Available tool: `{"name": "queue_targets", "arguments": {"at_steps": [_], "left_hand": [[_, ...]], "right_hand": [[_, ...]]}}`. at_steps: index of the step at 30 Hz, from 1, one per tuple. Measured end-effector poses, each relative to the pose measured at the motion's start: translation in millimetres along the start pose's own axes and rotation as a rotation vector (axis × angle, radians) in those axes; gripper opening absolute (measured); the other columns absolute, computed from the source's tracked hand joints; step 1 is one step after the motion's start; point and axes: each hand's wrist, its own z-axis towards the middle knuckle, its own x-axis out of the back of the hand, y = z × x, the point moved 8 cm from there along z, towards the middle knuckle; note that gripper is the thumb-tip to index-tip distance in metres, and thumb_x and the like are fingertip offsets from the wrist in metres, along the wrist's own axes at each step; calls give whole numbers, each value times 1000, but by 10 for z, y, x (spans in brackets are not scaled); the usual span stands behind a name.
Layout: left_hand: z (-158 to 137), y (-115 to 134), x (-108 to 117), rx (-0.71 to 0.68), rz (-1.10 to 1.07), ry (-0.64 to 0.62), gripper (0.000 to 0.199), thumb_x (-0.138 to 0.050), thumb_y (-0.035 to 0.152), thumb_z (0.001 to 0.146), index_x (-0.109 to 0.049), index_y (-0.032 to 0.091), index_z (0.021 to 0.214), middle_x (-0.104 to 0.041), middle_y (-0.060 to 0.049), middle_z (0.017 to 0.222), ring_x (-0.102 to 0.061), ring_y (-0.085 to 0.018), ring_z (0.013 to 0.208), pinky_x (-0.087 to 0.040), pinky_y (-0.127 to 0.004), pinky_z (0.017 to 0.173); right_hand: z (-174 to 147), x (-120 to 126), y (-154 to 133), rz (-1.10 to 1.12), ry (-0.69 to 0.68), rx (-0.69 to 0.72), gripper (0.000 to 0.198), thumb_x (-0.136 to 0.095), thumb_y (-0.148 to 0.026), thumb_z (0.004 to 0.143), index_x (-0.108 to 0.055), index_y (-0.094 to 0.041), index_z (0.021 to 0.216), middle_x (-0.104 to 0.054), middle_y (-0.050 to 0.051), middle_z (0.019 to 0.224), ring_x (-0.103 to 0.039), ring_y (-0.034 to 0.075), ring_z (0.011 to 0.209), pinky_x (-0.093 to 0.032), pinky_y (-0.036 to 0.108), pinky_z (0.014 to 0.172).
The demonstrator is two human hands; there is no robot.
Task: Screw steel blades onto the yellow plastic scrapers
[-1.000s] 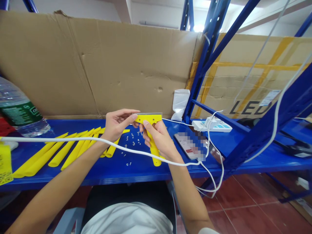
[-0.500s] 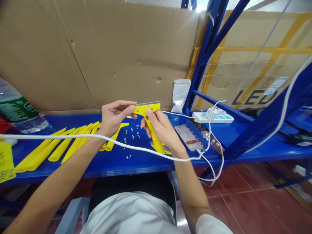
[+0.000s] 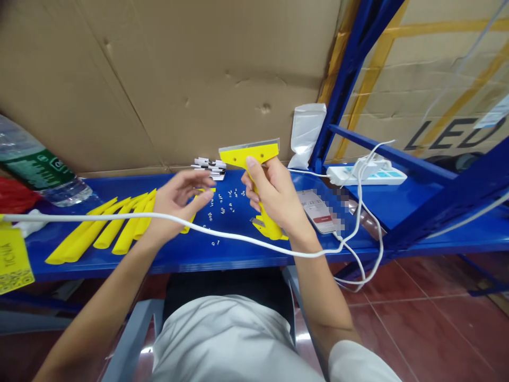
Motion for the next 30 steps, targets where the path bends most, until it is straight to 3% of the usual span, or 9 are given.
{"name": "queue_targets", "arguments": {"at_steps": [2, 4, 8, 16, 22, 25, 30], "left_hand": [[-333, -66, -10, 9, 210, -143, 20, -81, 35, 103, -82, 24, 119, -83, -9, 118, -78, -26, 113, -62, -41, 105], [-640, -74, -15, -33, 340, -249, 16, -80, 33, 103, -84, 25, 116, -83, -9, 116, -78, -28, 112, -62, -45, 104], [-983, 23, -17, -166, 539, -292, 14, -79, 28, 104, -85, 26, 117, -82, -9, 117, -74, -28, 109, -61, -46, 99], [-1143, 139, -117, -299, 684, -308, 18, -79, 27, 105, -83, 22, 123, -82, -11, 129, -70, -30, 117, -59, -51, 101], [-1240, 182, -206, -332, 735, -357, 37, -75, 28, 109, -72, 19, 144, -81, -11, 141, -73, -31, 130, -59, -50, 106], [-1303, 232, -240, -411, 744, -346, 28, -73, 22, 110, -73, 16, 137, -82, -10, 139, -77, -29, 126, -60, -47, 105], [-1486, 266, -176, -554, 683, -218, 26, -69, 3, 107, -76, 13, 130, -85, -10, 131, -80, -25, 125, -61, -42, 107]], "right_hand": [[10, 30, 2, 27, 21, 1, 48, -75, -64, 101, -49, -24, 98, -51, -4, 80, -43, 5, 53, -37, 20, 41], [23, 45, 14, 52, 33, 4, 45, -74, -60, 102, -49, -23, 98, -51, -4, 80, -42, 4, 52, -37, 20, 42], [37, -4, 41, 41, 1, 15, 46, -75, -61, 102, -51, -22, 94, -51, -4, 79, -43, 4, 52, -38, 20, 42], [24, -66, 92, 5, -38, -18, 46, -73, -63, 102, -52, -22, 96, -52, -4, 78, -47, 5, 51, -38, 20, 41], [37, -92, 146, 23, -22, -61, 42, -73, -56, 103, -50, -22, 93, -54, -4, 79, -45, 4, 49, -38, 20, 40], [45, -112, 158, 41, -26, -76, 43, -73, -57, 102, -50, -22, 94, -54, -5, 78, -44, 4, 48, -37, 20, 39], [54, -107, 173, 47, -31, -82, 50, -76, -64, 97, -50, -22, 91, -54, -5, 77, -45, 4, 48, -38, 20, 39]]}}
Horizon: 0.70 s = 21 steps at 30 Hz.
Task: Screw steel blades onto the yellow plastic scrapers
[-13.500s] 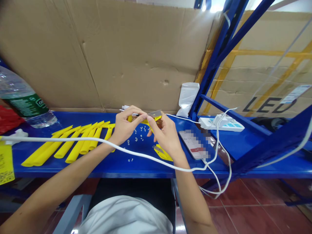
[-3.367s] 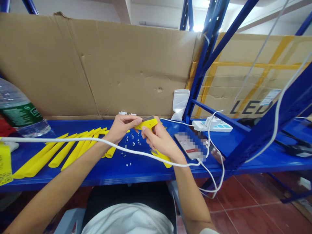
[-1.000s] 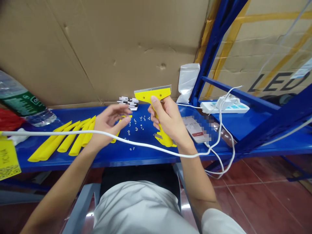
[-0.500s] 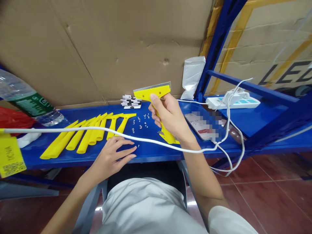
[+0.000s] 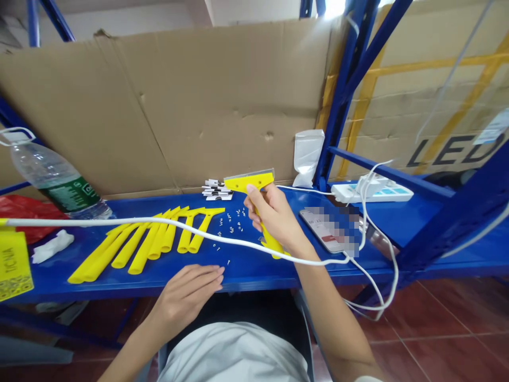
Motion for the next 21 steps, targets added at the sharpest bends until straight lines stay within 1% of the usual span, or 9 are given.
{"name": "queue_targets", "arguments": {"at_steps": [2, 5, 7, 9, 13, 16, 17, 19, 21], "left_hand": [[-83, 28, 16, -39, -2, 76, 30, -68, -2, 105, -76, 11, 131, -86, -11, 127, -81, -24, 124, -62, -41, 106], [-141, 43, 16, -59, -13, 156, 31, -69, -5, 103, -77, 9, 129, -88, -11, 119, -83, -23, 117, -65, -37, 102], [-107, 38, 36, -60, -32, 205, 30, -71, -6, 101, -78, 8, 126, -88, -12, 114, -84, -23, 111, -67, -36, 98], [-6, 1, 90, -47, -61, 250, 30, -72, -6, 99, -79, 9, 125, -88, -11, 110, -85, -23, 106, -68, -35, 93], [390, -231, 299, 81, -142, 324, 30, -76, -4, 98, -83, 17, 118, -88, -7, 105, -84, -21, 95, -69, -35, 90], [806, -446, 488, 172, -214, 382, 23, -83, 3, 95, -85, 22, 109, -86, -2, 95, -82, -17, 85, -68, -31, 84], [955, -507, 541, 181, -239, 401, 21, -86, 6, 95, -86, 23, 106, -86, -1, 95, -81, -17, 85, -67, -32, 84], [1254, -640, 576, 199, -310, 389, 16, -86, 11, 96, -87, 24, 105, -86, -2, 96, -79, -18, 86, -65, -33, 83], [1521, -747, 561, 174, -342, 352, 8, -88, 19, 97, -88, 25, 103, -86, -4, 97, -78, -18, 87, -64, -34, 82]], "right_hand": [[5, 3, 17, -3, -1, -4, 49, -75, -64, 98, -49, -22, 92, -54, -5, 78, -44, 4, 48, -38, 20, 39], [14, 2, 52, -12, 0, -14, 48, -74, -63, 99, -49, -22, 94, -56, -5, 79, -46, 4, 49, -39, 20, 40], [16, -4, 63, -20, 0, -16, 48, -75, -64, 99, -50, -22, 95, -57, -4, 80, -47, 4, 51, -40, 20, 42], [14, -14, 62, -23, -1, -15, 49, -76, -64, 99, -50, -22, 95, -58, -4, 80, -48, 4, 51, -40, 20, 42], [-1, -42, 58, -14, -6, -19, 50, -75, -64, 99, -49, -22, 92, -56, -4, 78, -47, 4, 51, -38, 19, 42], [-15, -70, 69, 18, -28, -32, 49, -76, -62, 99, -49, -22, 93, -57, -4, 79, -47, 4, 51, -38, 19, 42], [-21, -81, 72, 32, -40, -40, 49, -76, -62, 99, -48, -22, 92, -57, -4, 79, -47, 4, 51, -38, 19, 42], [-34, -106, 70, 62, -67, -60, 48, -75, -61, 100, -48, -22, 92, -55, -4, 78, -45, 4, 52, -37, 19, 43], [-46, -129, 55, 91, -88, -78, 46, -75, -60, 100, -49, -22, 93, -53, -5, 78, -44, 3, 52, -37, 19, 43]]}}
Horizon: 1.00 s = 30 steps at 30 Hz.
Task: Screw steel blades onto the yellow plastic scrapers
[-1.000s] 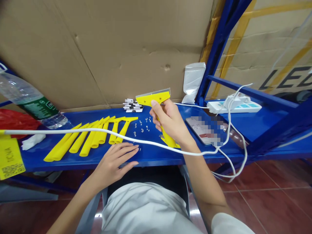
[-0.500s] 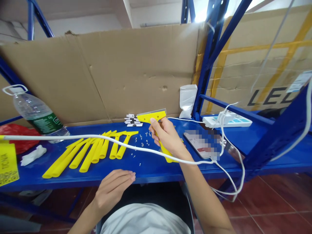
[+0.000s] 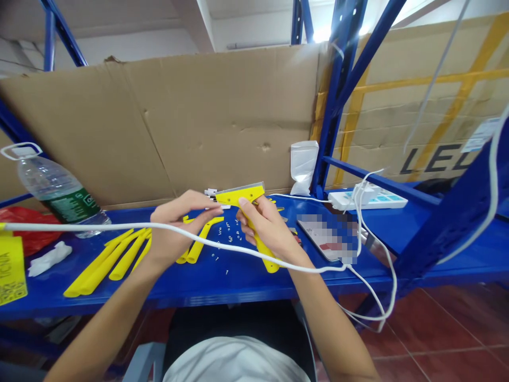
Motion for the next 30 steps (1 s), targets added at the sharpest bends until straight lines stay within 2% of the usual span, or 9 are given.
{"name": "queue_targets", "arguments": {"at_steps": [2, 5, 9, 13, 17, 20, 23, 26, 30], "left_hand": [[197, -94, -76, -15, -43, -36, 4, -89, 27, 97, -89, 25, 101, -86, -5, 96, -77, -19, 89, -63, -34, 82], [365, -226, -191, -26, -88, -114, 11, -90, 36, 96, -89, 25, 97, -85, -5, 91, -76, -21, 90, -62, -35, 83], [440, -350, -273, 11, -116, -173, 15, -91, 40, 95, -89, 25, 93, -85, -6, 90, -74, -23, 94, -60, -39, 88], [466, -439, -290, 63, -224, -181, 9, -93, 34, 92, -89, 27, 93, -84, -5, 92, -73, -22, 97, -59, -39, 91], [416, -661, -320, 270, -386, -244, 14, -98, 31, 85, -89, 23, 93, -83, -6, 96, -74, -19, 91, -59, -33, 83], [264, -902, -369, 522, -495, -350, 32, -102, 32, 78, -89, 21, 105, -84, -7, 105, -76, -17, 92, -62, -32, 84], [73, -1104, -418, 707, -567, -471, 47, -104, 34, 75, -88, 21, 117, -84, -9, 111, -79, -20, 95, -66, -35, 87], [-78, -1282, -444, 807, -601, -542, 44, -102, 39, 78, -89, 19, 115, -84, -11, 104, -80, -20, 88, -68, -34, 79], [-163, -1486, -409, 841, -626, -487, 43, -104, 37, 75, -90, 19, 110, -84, -10, 97, -80, -20, 84, -70, -35, 78]], "right_hand": [[-7, -16, -19, 25, -2, -8, 45, -75, -59, 100, -50, -22, 97, -53, -6, 79, -44, 3, 52, -38, 18, 43], [-9, -27, -33, 55, 19, -1, 47, -76, -60, 99, -48, -22, 97, -54, -6, 80, -44, 3, 50, -41, 19, 41], [0, -47, -6, 100, 51, 9, 46, -75, -60, 99, -47, -23, 98, -56, -7, 82, -45, 4, 48, -42, 19, 37], [12, -81, 25, 143, 77, 22, 46, -74, -61, 98, -46, -25, 102, -56, -8, 83, -45, 4, 46, -45, 20, 36], [6, -128, 116, 148, 84, 9, 49, -76, -63, 97, -45, -25, 100, -58, -8, 82, -46, 4, 46, -46, 20, 36], [11, -180, 247, 136, 53, -45, 52, -76, -66, 96, -47, -23, 95, -57, -7, 78, -47, 5, 44, -44, 22, 34], [57, -234, 373, 137, -2, -129, 50, -77, -63, 94, -48, -23, 95, -58, -7, 75, -47, 7, 43, -43, 23, 33], [138, -244, 437, 143, -31, -196, 44, -79, -56, 93, -49, -23, 97, -61, -5, 76, -48, 7, 45, -43, 23, 36], [239, -233, 482, 119, -53, -258, 41, -78, -51, 93, -48, -23, 94, -60, -5, 72, -47, 7, 46, -41, 22, 39]]}}
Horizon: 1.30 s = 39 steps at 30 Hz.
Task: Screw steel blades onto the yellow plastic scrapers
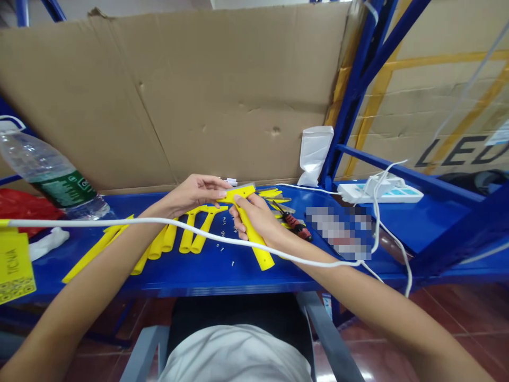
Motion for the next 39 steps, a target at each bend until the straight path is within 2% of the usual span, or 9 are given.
{"name": "queue_targets", "arguments": {"at_steps": [7, 12, 18, 21, 25, 31, 34, 37, 39], "left_hand": [[-53, -65, 112, -12, 84, -21, 48, -105, 37, 73, -89, 18, 114, -86, -11, 101, -84, -24, 91, -70, -41, 92], [-139, -47, 168, 9, 98, -29, 49, -106, 41, 71, -91, 18, 112, -87, -12, 98, -85, -28, 90, -72, -41, 85], [-181, -132, 209, 105, 88, -52, 50, -105, 43, 75, -92, 16, 114, -86, -16, 86, -85, -28, 72, -72, -39, 71], [-167, -166, 230, 104, 60, -7, 55, -109, 42, 69, -92, 13, 112, -86, -18, 84, -86, -31, 73, -74, -42, 72], [-163, -208, 205, 132, 51, -12, 54, -110, 41, 66, -92, 15, 110, -87, -18, 89, -87, -33, 79, -74, -46, 78], [-166, -220, 201, 133, 66, -24, 49, -109, 40, 68, -91, 16, 107, -87, -17, 90, -86, -32, 80, -72, -42, 77], [-150, -225, 190, 104, 80, -52, 48, -103, 51, 77, -90, 18, 108, -87, -16, 92, -85, -28, 78, -69, -38, 76], [-140, -200, 183, 60, 104, -99, 55, -82, 71, 93, -89, 18, 103, -87, -17, 91, -83, -24, 77, -67, -36, 77], [-147, -143, 179, 12, 171, -133, 58, -74, 74, 98, -89, 18, 97, -87, -16, 91, -83, -24, 80, -66, -35, 80]], "right_hand": [[195, -48, 92, -49, -73, -50, 37, -78, -47, 90, -51, -22, 97, -60, -5, 68, -43, 7, 44, -39, 22, 39], [195, -64, 188, -57, -108, -77, 37, -76, -48, 90, -49, -23, 98, -54, -7, 62, -40, 8, 43, -36, 22, 38], [116, 47, 252, -39, -81, -91, 41, -75, -52, 92, -45, -24, 89, -54, -6, 64, -40, 7, 43, -38, 22, 38], [143, 96, 273, -37, -70, -88, 42, -76, -53, 91, -45, -24, 89, -52, -7, 63, -39, 7, 43, -38, 23, 38], [183, 123, 304, -54, -61, -55, 48, -81, -56, 89, -45, -24, 89, -53, -8, 66, -41, 7, 42, -38, 23, 38], [155, 112, 308, -74, -66, -18, 51, -80, -62, 93, -47, -23, 95, -57, -7, 72, -42, 5, 44, -37, 21, 40], [143, 98, 269, -82, -66, -11, 54, -81, -63, 91, -46, -23, 89, -52, -7, 66, -41, 6, 43, -36, 22, 39], [151, 105, 202, -78, -50, 20, 59, -83, -67, 89, -42, -25, 82, -45, -8, 60, -38, 7, 42, -36, 23, 37], [160, 127, 153, -65, -28, 57, 60, -82, -67, 90, -40, -25, 81, -43, -8, 60, -37, 7, 43, -35, 24, 37]]}}
